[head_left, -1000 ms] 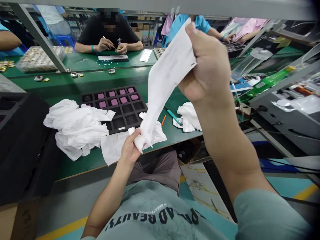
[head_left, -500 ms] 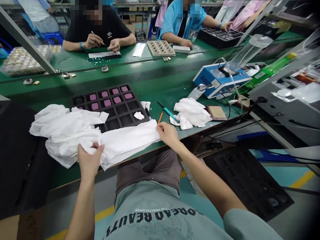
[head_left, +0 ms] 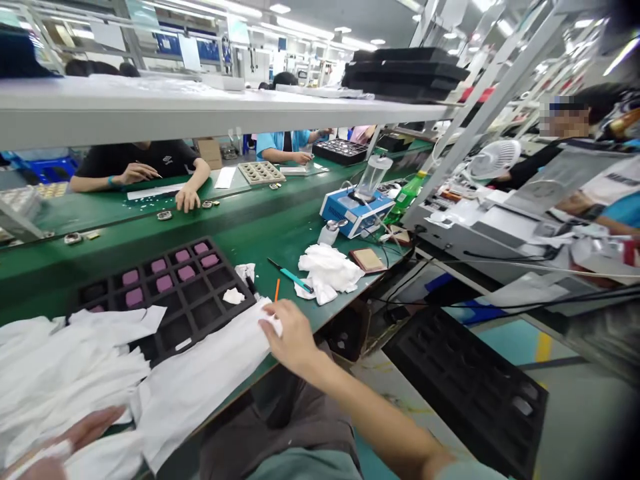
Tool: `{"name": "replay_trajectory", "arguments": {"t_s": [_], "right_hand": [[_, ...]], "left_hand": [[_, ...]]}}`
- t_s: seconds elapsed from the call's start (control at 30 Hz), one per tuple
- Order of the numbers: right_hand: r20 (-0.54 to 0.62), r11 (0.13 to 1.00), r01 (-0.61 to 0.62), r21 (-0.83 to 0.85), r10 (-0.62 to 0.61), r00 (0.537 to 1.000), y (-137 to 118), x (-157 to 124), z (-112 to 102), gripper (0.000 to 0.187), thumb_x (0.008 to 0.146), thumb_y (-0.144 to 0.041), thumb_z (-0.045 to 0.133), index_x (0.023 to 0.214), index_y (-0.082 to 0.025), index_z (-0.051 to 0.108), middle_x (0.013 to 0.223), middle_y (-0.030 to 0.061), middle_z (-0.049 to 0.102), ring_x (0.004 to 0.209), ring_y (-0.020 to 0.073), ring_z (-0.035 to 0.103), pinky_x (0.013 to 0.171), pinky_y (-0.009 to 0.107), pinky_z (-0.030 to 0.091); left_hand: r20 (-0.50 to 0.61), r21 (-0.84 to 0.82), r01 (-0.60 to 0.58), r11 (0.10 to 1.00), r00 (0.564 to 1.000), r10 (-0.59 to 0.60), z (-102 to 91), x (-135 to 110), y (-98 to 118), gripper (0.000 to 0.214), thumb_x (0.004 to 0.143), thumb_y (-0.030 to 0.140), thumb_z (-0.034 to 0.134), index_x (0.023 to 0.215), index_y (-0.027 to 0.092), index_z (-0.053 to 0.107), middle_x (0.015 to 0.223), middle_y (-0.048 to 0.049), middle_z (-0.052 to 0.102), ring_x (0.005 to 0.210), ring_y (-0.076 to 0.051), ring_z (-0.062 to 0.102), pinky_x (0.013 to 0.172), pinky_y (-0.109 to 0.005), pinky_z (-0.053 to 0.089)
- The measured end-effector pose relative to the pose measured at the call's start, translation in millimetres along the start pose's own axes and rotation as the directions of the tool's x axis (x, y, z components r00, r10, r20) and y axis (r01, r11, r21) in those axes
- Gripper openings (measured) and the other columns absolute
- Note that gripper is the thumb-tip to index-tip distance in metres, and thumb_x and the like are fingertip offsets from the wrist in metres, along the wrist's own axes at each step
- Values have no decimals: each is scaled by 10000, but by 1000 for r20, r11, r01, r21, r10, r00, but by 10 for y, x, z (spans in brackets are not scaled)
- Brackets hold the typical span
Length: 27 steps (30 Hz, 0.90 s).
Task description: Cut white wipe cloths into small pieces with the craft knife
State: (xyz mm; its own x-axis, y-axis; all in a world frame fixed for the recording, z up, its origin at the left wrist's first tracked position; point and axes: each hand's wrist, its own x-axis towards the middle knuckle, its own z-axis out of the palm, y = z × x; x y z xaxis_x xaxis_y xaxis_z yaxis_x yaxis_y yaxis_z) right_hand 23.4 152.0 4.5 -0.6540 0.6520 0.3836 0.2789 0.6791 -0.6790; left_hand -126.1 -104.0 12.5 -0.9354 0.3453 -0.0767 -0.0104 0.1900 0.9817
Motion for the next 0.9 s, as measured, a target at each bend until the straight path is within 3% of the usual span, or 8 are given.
{"name": "replay_trajectory", "arguments": {"t_s": [0.07, 0.13, 0.27, 0.37, 0.47, 0.57, 0.7, 0.9], "right_hand": [[126, 952, 106, 288, -148, 981, -289, -116, 3, 249, 861, -410, 649, 1108, -437, 636, 1058, -39, 740, 941, 260, 709, 827, 430, 608], [243, 863, 82, 499, -230, 942, -507, -208, -9, 191, 865, -445, 643, 1055, -425, 656, 1007, -54, 744, 912, 238, 711, 823, 404, 600], [313, 796, -161, 584, -37, 949, -541, -242, -72, 156, 902, -397, 595, 828, -292, 683, 812, -30, 723, 736, 203, 667, 676, 338, 542], [292, 789, -233, 568, 71, 954, -405, -209, -109, 206, 875, -378, 619, 794, -213, 711, 745, 3, 702, 669, 170, 617, 588, 278, 463], [294, 800, -248, 547, 94, 951, -355, -188, -153, 258, 865, -387, 613, 769, -179, 732, 703, 20, 687, 630, 152, 579, 559, 259, 417], [240, 812, -244, 530, 132, 962, -346, -152, -190, 279, 855, -411, 626, 745, -174, 726, 681, 22, 670, 596, 146, 545, 554, 264, 401], [146, 817, -242, 524, 194, 970, -250, -79, -165, 288, 872, -437, 618, 769, -176, 684, 662, 8, 606, 579, 133, 484, 543, 264, 359], [177, 831, -248, 497, 182, 967, -179, -114, -45, 258, 903, -430, 564, 864, -189, 650, 744, 30, 627, 659, 168, 551, 573, 279, 410]], "left_hand": [[-35, -223, 40, 974, 998, -49, 345, -174, 219, 440, 724, 697, 609, 994, 356, 676, 1301, -13, 715, 1197, -408, 634, 949, -596, 534], [107, -391, 154, 908, 987, -121, 702, -321, 423, 483, 747, 667, 691, 1047, 288, 702, 1390, -56, 660, 1265, -371, 601, 997, -534, 530], [304, -527, 228, 819, 950, -69, 1078, -355, 500, 572, 733, 619, 770, 1096, 180, 721, 1237, -144, 718, 1168, -311, 651, 884, -399, 574], [343, -563, 273, 780, 936, -80, 1061, -305, 383, 456, 753, 562, 789, 989, 176, 731, 1005, -97, 758, 876, -223, 694, 663, -288, 552], [350, -566, 266, 781, 934, -65, 1025, -303, 306, 374, 732, 433, 849, 977, 176, 728, 849, -30, 723, 701, -128, 631, 585, -206, 492], [368, -533, 284, 797, 926, -84, 1024, -308, 286, 389, 666, 303, 901, 981, 169, 716, 782, 5, 678, 645, -90, 595, 558, -172, 466], [329, -534, 316, 784, 932, -152, 996, -290, 295, 381, 577, 271, 944, 782, 161, 643, 669, 44, 611, 578, -77, 592, 546, -171, 482], [344, -510, 328, 795, 925, -161, 971, -277, 310, 389, 582, 309, 937, 728, 153, 612, 676, 31, 618, 604, -105, 641, 546, -195, 514]]}}
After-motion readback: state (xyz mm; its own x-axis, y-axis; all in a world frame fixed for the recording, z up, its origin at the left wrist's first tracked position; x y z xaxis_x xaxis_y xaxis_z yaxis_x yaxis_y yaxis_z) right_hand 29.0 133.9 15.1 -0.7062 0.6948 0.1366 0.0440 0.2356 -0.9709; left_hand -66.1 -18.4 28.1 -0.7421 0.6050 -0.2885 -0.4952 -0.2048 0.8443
